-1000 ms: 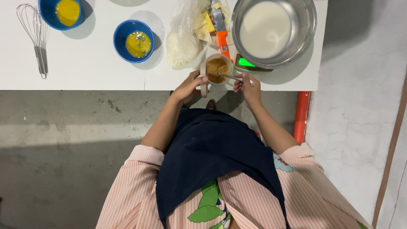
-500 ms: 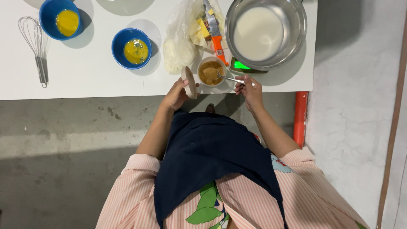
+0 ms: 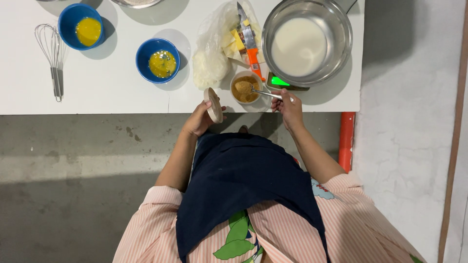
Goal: Preparing and mixing ingredients in a bowl using various utensils on a kitchen workbench.
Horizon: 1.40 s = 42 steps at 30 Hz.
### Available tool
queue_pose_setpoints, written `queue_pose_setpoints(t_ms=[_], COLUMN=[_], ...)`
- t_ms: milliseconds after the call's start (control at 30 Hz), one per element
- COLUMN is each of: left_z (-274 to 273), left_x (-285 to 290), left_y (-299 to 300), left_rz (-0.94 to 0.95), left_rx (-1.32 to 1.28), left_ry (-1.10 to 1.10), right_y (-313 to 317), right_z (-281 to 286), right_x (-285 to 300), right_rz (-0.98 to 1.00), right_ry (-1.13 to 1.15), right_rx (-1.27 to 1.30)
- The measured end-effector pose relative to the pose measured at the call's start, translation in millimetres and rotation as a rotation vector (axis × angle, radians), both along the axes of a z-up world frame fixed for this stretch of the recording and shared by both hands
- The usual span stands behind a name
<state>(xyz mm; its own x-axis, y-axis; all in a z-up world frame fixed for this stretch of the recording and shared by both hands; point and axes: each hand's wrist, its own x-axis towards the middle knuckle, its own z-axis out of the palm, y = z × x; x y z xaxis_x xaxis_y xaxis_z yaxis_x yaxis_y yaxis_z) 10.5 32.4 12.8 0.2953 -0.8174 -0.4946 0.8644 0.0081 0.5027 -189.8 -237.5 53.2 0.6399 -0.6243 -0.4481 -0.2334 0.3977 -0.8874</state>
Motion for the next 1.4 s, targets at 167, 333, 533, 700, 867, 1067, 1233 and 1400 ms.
queue_pose_setpoints(t_ms=[167,333,533,700,867,1067,1233,1400], left_z=[-5,-16,-13,-12,-7,-7,-4,-3], left_x=[1,3,4,3,3,3,2,-8], left_y=[7,10,12,10,7,8,6,-11], left_rz=[0.035,0.041,0.043,0.028,0.016,0.020,0.035,0.035], left_rx=[0.006,-0.048,-0.013,-0.002,0.017,0.026,-0.019,0.028], left_ry=[0.003,0.027,0.031,0.033,0.035,0.024,0.057,-0.055], right_y=[-4,-22,-69,-100,-97,-87,-65,-2], right_z=[10,26,49,50,59,92,104,101], right_x=[1,-4,-21,-23,-20,-24,-21,-8], right_rz=[-0.008,-0.104,-0.280,-0.334,-0.147,0.093,-0.208,0.037], right_ry=[-0.017,-0.101,-0.135,-0.064,0.089,0.233,0.007,-0.066], right_rx=[-0.003,-0.017,-0.123,-0.325,-0.798,-1.524,-0.849,-0.747])
